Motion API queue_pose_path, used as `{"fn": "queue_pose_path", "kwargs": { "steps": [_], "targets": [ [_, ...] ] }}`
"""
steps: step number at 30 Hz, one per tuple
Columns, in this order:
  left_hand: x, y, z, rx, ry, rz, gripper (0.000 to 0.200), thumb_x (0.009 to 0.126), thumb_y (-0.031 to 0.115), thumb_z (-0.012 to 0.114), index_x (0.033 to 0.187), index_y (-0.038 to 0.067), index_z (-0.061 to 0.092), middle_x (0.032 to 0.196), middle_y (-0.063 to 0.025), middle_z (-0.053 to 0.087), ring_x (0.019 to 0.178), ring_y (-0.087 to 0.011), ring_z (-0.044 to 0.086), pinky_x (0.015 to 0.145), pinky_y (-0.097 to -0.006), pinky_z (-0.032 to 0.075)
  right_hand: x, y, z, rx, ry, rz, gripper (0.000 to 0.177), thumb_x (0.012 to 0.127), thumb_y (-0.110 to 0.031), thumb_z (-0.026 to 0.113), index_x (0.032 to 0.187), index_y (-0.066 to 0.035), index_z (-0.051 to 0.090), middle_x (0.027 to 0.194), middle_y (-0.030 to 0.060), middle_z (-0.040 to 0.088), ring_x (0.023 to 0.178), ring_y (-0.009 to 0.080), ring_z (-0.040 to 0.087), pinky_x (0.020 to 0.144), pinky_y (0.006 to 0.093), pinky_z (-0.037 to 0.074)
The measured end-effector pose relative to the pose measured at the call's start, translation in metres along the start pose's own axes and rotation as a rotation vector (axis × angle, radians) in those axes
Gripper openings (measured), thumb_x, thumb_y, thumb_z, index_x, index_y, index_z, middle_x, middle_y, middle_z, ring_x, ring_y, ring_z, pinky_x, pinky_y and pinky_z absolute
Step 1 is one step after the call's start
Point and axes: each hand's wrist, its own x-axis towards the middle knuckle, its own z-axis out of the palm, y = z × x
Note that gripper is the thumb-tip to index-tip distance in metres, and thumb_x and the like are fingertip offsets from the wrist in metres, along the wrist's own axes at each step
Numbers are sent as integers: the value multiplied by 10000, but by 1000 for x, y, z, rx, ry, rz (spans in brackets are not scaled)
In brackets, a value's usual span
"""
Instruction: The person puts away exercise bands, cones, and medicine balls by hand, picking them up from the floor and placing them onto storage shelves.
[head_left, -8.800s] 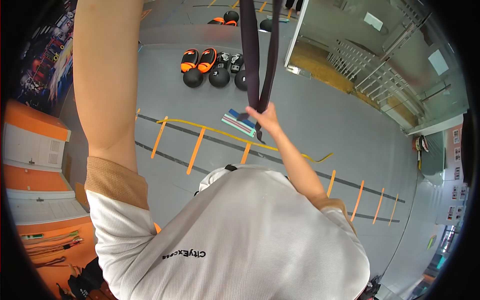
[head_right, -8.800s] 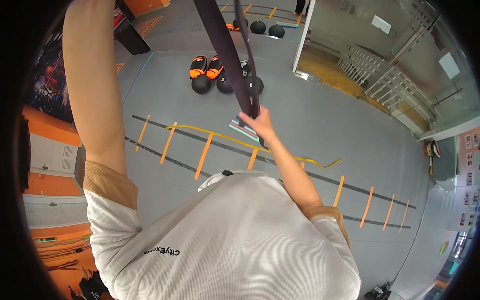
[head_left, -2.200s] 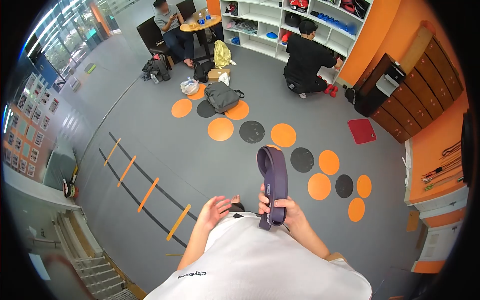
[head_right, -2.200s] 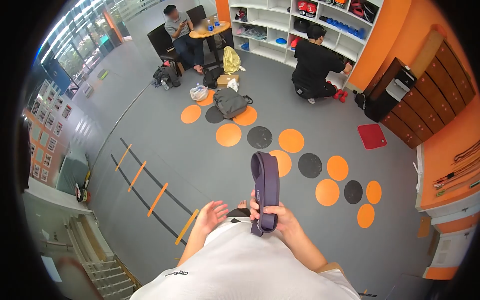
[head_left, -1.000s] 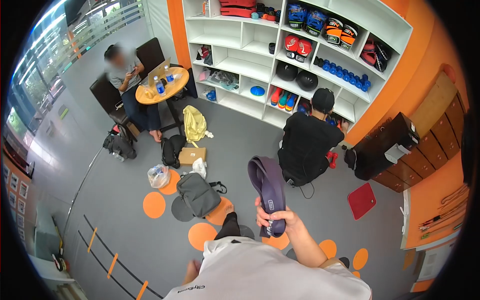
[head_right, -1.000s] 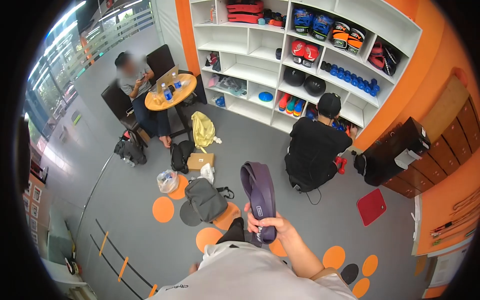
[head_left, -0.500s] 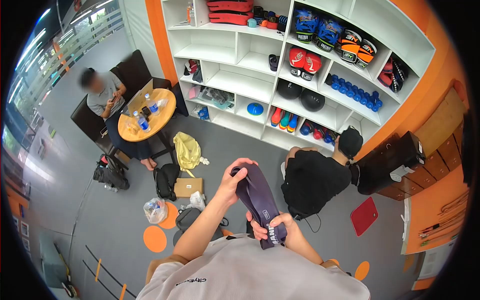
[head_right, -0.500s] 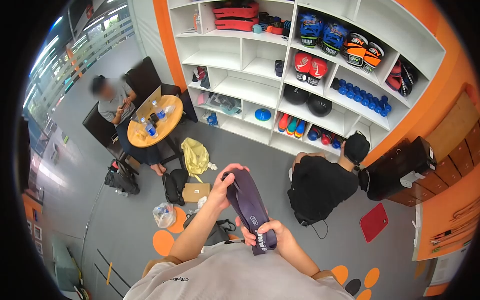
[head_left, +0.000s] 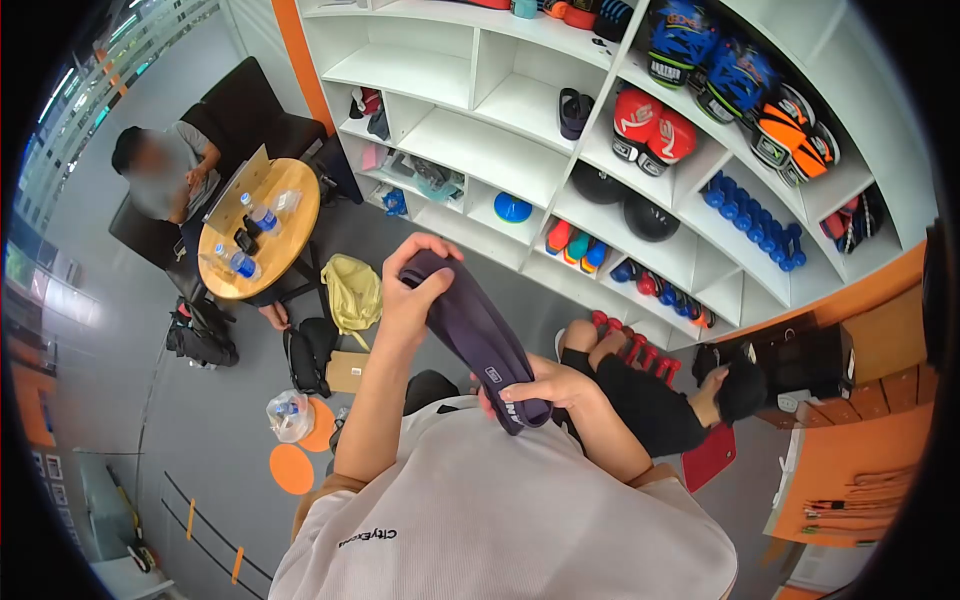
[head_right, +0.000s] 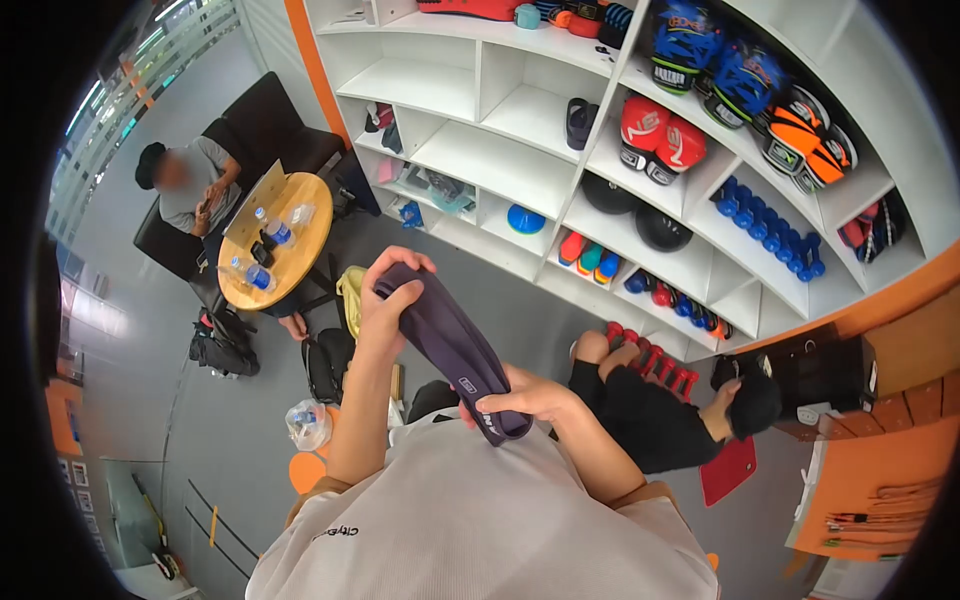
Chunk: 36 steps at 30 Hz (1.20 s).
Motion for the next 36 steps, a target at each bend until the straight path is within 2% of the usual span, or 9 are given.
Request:
{"fn": "queue_pose_path", "kwargs": {
  "steps": [3,6,12,15,20,27,30,34,36],
  "targets": [
    [60,-41,-37,-332,-85,-155,251,551,61,483,795,10,511,835,-181,606,722,-231,577,686,-305,507,31,-23,-35,53,138,102,483,806,-142,656,1208,20,443,893,137,607,722,213,637,627,318,534],
    [114,-77,-55,-427,3,-276,217,575,74,474,779,6,501,837,-191,606,722,-250,588,672,-324,522,64,-43,-73,128,187,122,475,804,-107,640,1211,25,434,877,148,610,699,223,639,620,329,535],
    [215,-183,-82,-369,112,-878,390,918,384,490,1007,23,611,1001,-108,658,919,-209,616,863,-328,477,127,-97,-158,387,411,107,391,797,-140,590,1137,42,528,848,173,628,673,262,649,604,356,545],
    [256,-196,-92,-411,-62,-996,507,903,444,491,1172,17,540,1199,-154,575,1086,-263,555,938,-417,435,148,-134,-182,470,512,48,445,768,-182,566,1128,77,528,840,200,629,635,283,650,607,346,542],
    [308,-237,-134,-135,-88,-1068,757,852,545,519,1407,94,270,1510,-171,150,1323,-361,299,976,-622,309,189,-204,-250,286,748,17,439,706,-164,584,1078,68,551,875,186,640,662,296,662,617,360,558],
    [270,-286,-218,-23,103,-1207,478,866,418,520,1218,95,508,1291,-97,511,1183,-227,488,954,-434,392,248,-297,-428,-373,1354,-118,412,701,-134,672,1031,77,547,871,136,632,761,219,640,687,328,524],
    [246,-287,-225,-46,135,-1287,415,874,391,495,1157,90,531,1180,-80,565,1089,-213,537,887,-384,419,282,-326,-493,-417,1515,-6,501,656,-211,718,1022,96,566,917,140,638,832,219,623,698,338,510],
    [232,-287,-228,-197,174,-1249,317,866,258,464,1118,76,527,1107,-99,607,1047,-232,569,921,-371,417,300,-310,-554,-877,1772,620,626,596,-338,723,1074,58,641,1178,226,609,1093,287,600,900,324,471],
    [229,-290,-234,-214,187,-1221,306,863,236,460,1114,73,524,1100,-102,607,1041,-233,572,916,-365,422,303,-310,-559,-827,1791,607,599,600,-331,715,1068,37,653,1171,221,614,1093,304,598,938,330,451]
  ]
}}
